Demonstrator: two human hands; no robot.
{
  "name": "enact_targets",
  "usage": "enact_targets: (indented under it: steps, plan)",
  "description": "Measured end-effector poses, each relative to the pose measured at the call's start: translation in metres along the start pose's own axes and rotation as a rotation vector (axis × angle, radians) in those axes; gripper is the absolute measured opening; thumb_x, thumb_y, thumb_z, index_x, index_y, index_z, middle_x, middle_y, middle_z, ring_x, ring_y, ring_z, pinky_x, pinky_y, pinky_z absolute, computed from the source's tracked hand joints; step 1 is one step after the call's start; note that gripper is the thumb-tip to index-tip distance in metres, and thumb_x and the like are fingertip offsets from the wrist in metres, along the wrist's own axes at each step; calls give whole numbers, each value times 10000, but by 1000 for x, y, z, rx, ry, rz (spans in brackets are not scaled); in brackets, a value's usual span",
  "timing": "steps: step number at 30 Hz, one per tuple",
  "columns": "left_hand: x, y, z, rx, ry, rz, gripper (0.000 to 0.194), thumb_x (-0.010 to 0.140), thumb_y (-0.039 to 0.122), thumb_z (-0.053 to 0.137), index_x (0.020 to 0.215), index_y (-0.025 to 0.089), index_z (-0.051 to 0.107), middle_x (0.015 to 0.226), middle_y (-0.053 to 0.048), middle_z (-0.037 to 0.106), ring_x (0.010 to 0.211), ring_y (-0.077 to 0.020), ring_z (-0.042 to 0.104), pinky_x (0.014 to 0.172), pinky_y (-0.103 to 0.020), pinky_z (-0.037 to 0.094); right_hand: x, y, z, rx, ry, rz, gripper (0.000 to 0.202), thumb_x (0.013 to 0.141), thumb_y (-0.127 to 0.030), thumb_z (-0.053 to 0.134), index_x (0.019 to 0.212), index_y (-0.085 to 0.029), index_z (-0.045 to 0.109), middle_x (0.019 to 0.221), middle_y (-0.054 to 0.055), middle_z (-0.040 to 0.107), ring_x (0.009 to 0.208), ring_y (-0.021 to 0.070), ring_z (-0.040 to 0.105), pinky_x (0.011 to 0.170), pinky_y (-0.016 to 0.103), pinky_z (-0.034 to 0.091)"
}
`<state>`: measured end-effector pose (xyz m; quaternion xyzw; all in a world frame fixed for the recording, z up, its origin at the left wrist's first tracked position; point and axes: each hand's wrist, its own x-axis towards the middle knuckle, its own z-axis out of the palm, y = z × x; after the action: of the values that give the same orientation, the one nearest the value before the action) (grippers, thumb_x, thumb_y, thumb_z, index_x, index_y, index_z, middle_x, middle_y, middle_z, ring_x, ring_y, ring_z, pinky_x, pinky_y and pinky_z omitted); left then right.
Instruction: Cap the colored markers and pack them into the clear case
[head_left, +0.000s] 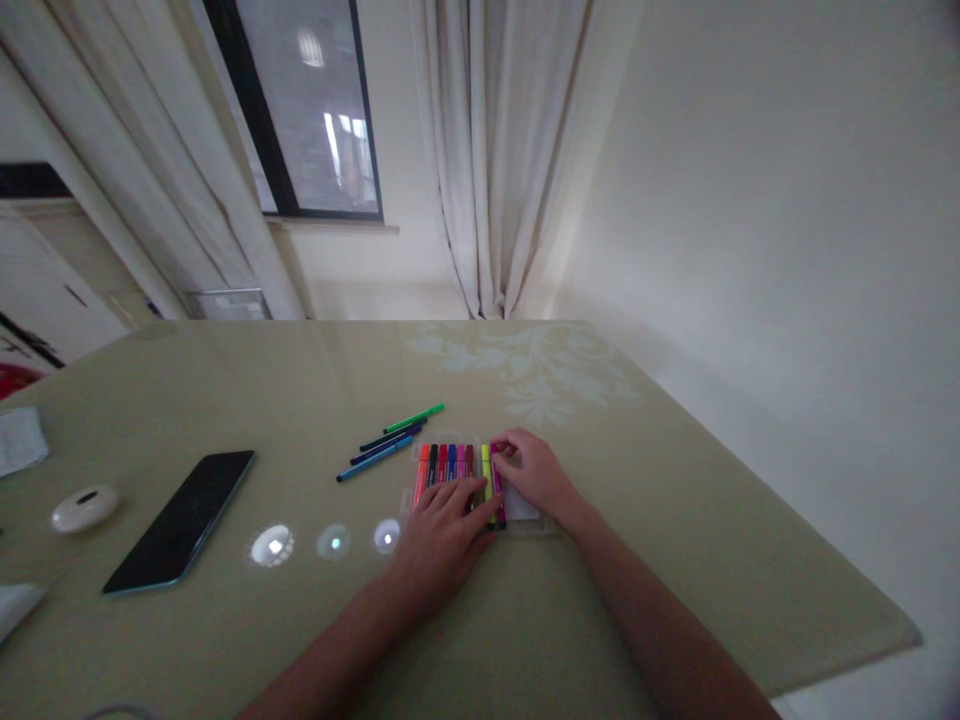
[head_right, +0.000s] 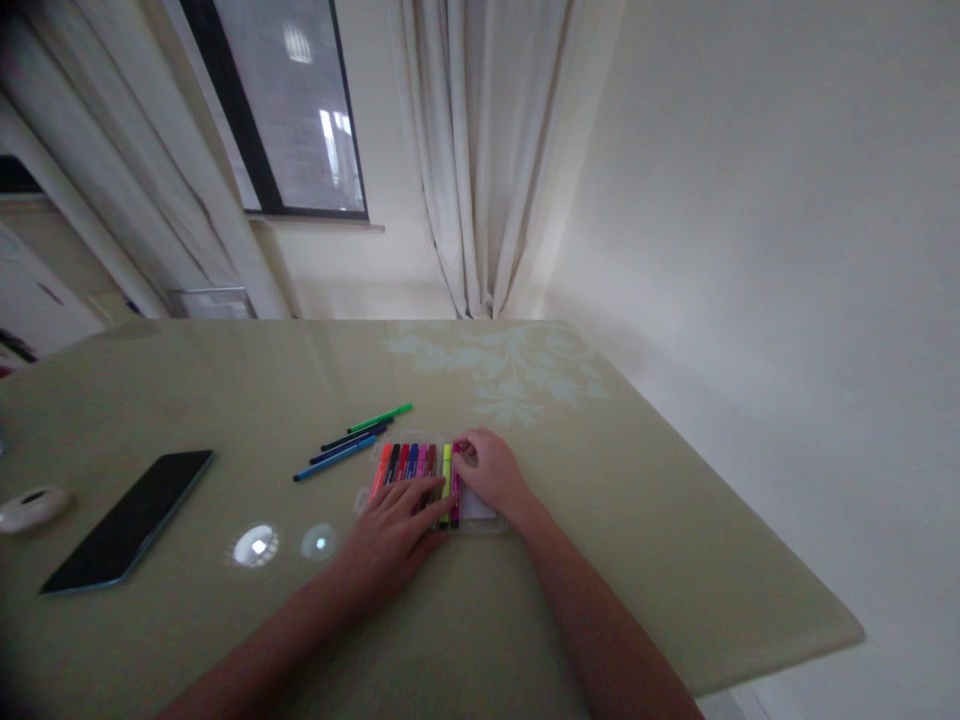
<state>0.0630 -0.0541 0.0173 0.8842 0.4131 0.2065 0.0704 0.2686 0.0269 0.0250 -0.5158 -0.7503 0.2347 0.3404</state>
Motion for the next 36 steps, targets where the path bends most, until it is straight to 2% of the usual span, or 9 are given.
enact_targets:
  steps: [10, 13, 16, 18, 22, 24, 26, 31, 36]
  plan:
    - [2, 3, 0, 94, -7, 21, 445, 974, 271, 637, 1414, 302, 580, 1432, -86, 607, 1326, -308, 543, 1100, -523, 454, 1, 3, 3, -110, -34, -43, 102, 870, -150, 665, 940, -164, 739, 929, 72, 708, 816, 179, 649, 807, 318, 504]
    - [2, 2, 0, 57, 0, 44, 437, 980, 295, 627, 1415, 299, 580, 1419, -84, 618, 1315, -303, 554, 1103, -518, 452, 1, 5, 3, -102, -32, -45, 111, 874, -153, 672, 960, -168, 740, 936, 67, 717, 824, 179, 653, 811, 316, 504]
    - [4, -6, -3, -33, 62, 27, 372, 1015, 319, 566, 1383, 281, 603, 1373, -80, 652, 1261, -264, 596, 1081, -455, 475, 1, 5, 2, -103, -41, -55, 121, 893, -167, 664, 984, -169, 744, 928, 64, 723, 825, 181, 658, 808, 315, 504]
    - [6, -19, -9, -70, 145, -66, 326, 1047, 310, 485, 1331, 262, 636, 1310, -82, 680, 1198, -242, 625, 1039, -417, 495, 1, 6, 2, -129, -35, -64, 125, 908, -183, 659, 997, -170, 746, 933, 67, 725, 825, 183, 659, 814, 322, 503]
    - [5, -57, -26, 46, 270, -387, 293, 1050, 270, 416, 1139, 206, 687, 1136, -94, 701, 1083, -263, 629, 966, -422, 496, 2, 8, 2, -170, 6, -66, 145, 942, -206, 627, 1028, -172, 738, 943, 72, 727, 823, 183, 664, 823, 333, 504]
    - [2, -74, -32, 159, 255, -552, 260, 1024, 270, 447, 1121, 186, 673, 1116, -102, 693, 1056, -284, 621, 957, -437, 487, 3, 8, 3, -169, 9, -68, 152, 949, -215, 619, 1036, -173, 737, 945, 74, 731, 819, 184, 668, 817, 334, 507]
    - [-2, -84, -36, 243, 202, -654, 255, 1006, 293, 475, 1138, 174, 659, 1123, -113, 679, 1071, -302, 612, 951, -444, 480, 3, 8, 3, -171, 18, -74, 150, 946, -215, 622, 1027, -174, 741, 940, 77, 735, 812, 186, 667, 812, 337, 506]
    - [-6, -86, -34, 299, 93, -686, 278, 1022, 328, 445, 1087, 167, 662, 1111, -119, 651, 1059, -295, 619, 930, -419, 478, 3, 6, 0, -128, 112, -64, 156, 927, -196, 610, 988, -195, 754, 899, 69, 739, 794, 192, 662, 821, 348, 504]
    - [-4, -84, -33, 343, 130, -661, 283, 1028, 317, 417, 1027, 168, 658, 1091, -132, 664, 1058, -304, 613, 926, -423, 484, 4, 5, -4, -99, 219, -77, 182, 934, -223, 581, 984, -206, 755, 908, 67, 745, 788, 191, 657, 825, 353, 499]
